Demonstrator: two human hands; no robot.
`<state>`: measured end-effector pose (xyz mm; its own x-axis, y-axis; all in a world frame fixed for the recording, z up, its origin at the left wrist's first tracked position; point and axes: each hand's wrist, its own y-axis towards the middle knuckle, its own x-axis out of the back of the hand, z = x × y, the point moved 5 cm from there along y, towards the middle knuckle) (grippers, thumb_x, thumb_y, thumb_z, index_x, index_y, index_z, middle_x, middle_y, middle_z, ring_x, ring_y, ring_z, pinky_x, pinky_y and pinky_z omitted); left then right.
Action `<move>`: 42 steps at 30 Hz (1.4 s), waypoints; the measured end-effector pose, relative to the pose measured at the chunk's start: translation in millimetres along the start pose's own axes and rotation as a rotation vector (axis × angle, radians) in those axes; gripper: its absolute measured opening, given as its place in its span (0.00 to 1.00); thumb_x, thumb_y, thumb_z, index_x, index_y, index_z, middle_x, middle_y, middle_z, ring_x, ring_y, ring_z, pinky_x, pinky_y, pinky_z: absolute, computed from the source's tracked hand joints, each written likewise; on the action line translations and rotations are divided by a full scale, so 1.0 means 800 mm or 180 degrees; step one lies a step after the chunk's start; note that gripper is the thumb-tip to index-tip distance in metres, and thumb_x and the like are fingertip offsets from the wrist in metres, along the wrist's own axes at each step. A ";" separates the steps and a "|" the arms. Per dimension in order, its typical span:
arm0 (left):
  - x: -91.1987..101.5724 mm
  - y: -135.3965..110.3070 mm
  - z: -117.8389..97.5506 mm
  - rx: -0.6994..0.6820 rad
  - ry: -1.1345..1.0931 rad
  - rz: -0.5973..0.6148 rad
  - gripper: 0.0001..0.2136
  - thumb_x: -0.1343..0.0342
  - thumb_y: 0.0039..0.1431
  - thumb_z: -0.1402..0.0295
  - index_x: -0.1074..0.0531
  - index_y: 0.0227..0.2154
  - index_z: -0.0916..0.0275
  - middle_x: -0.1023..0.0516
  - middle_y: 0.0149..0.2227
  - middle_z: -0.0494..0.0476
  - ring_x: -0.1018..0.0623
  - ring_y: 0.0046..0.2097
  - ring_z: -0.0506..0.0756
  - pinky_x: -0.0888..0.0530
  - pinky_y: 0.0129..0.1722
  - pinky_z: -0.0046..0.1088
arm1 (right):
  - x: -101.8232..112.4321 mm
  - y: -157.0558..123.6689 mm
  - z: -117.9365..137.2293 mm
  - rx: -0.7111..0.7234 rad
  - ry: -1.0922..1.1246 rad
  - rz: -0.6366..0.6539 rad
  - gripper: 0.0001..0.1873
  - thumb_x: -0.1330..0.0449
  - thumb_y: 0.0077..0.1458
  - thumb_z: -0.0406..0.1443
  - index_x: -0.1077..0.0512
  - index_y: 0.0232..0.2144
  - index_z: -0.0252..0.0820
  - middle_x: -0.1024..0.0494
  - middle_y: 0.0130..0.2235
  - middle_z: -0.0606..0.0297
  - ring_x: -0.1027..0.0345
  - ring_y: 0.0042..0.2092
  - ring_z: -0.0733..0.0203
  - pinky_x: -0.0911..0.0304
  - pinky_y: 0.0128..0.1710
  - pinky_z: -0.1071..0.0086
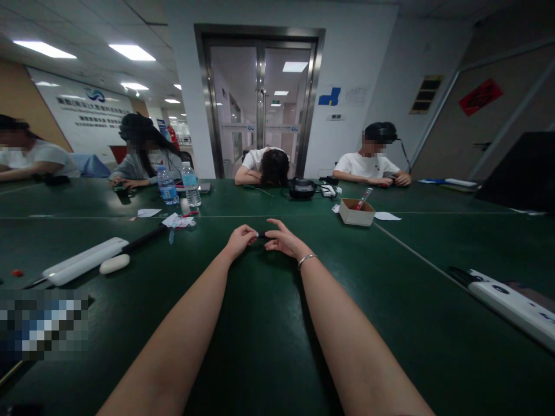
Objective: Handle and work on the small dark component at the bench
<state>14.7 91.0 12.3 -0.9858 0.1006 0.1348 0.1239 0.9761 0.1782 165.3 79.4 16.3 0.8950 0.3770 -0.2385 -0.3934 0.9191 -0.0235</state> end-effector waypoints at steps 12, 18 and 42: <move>0.000 0.002 0.003 -0.0022 0.0040 0.0032 0.07 0.45 0.45 0.67 0.33 0.26 0.64 0.30 0.22 0.51 0.31 0.25 0.49 0.35 0.26 0.25 | 0.002 -0.001 0.000 0.0028 -0.0085 -0.0055 0.29 0.38 0.48 0.30 0.44 0.50 0.50 0.32 0.41 0.63 0.30 0.24 0.69 0.29 0.26 0.71; 0.002 0.002 0.003 -0.0045 0.0049 0.0016 0.07 0.45 0.45 0.66 0.33 0.26 0.64 0.30 0.22 0.50 0.31 0.25 0.49 0.35 0.26 0.25 | -0.003 0.006 -0.006 -0.0178 -0.0467 -0.0148 0.11 0.48 0.59 0.38 0.36 0.42 0.37 0.30 0.29 0.62 0.35 0.19 0.70 0.37 0.15 0.77; 0.002 0.002 0.003 0.0018 0.0004 -0.0065 0.06 0.46 0.45 0.67 0.33 0.26 0.65 0.31 0.21 0.50 0.31 0.24 0.48 0.36 0.25 0.24 | -0.002 0.005 -0.005 -0.0290 -0.0488 -0.0212 0.15 0.50 0.60 0.43 0.40 0.44 0.40 0.30 0.25 0.66 0.38 0.17 0.71 0.32 0.18 0.72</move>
<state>12.9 93.3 10.6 -0.9879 0.0805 0.1323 0.1033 0.9790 0.1755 161.6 82.1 12.5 0.9385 0.3353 -0.0828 -0.3435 0.9309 -0.1239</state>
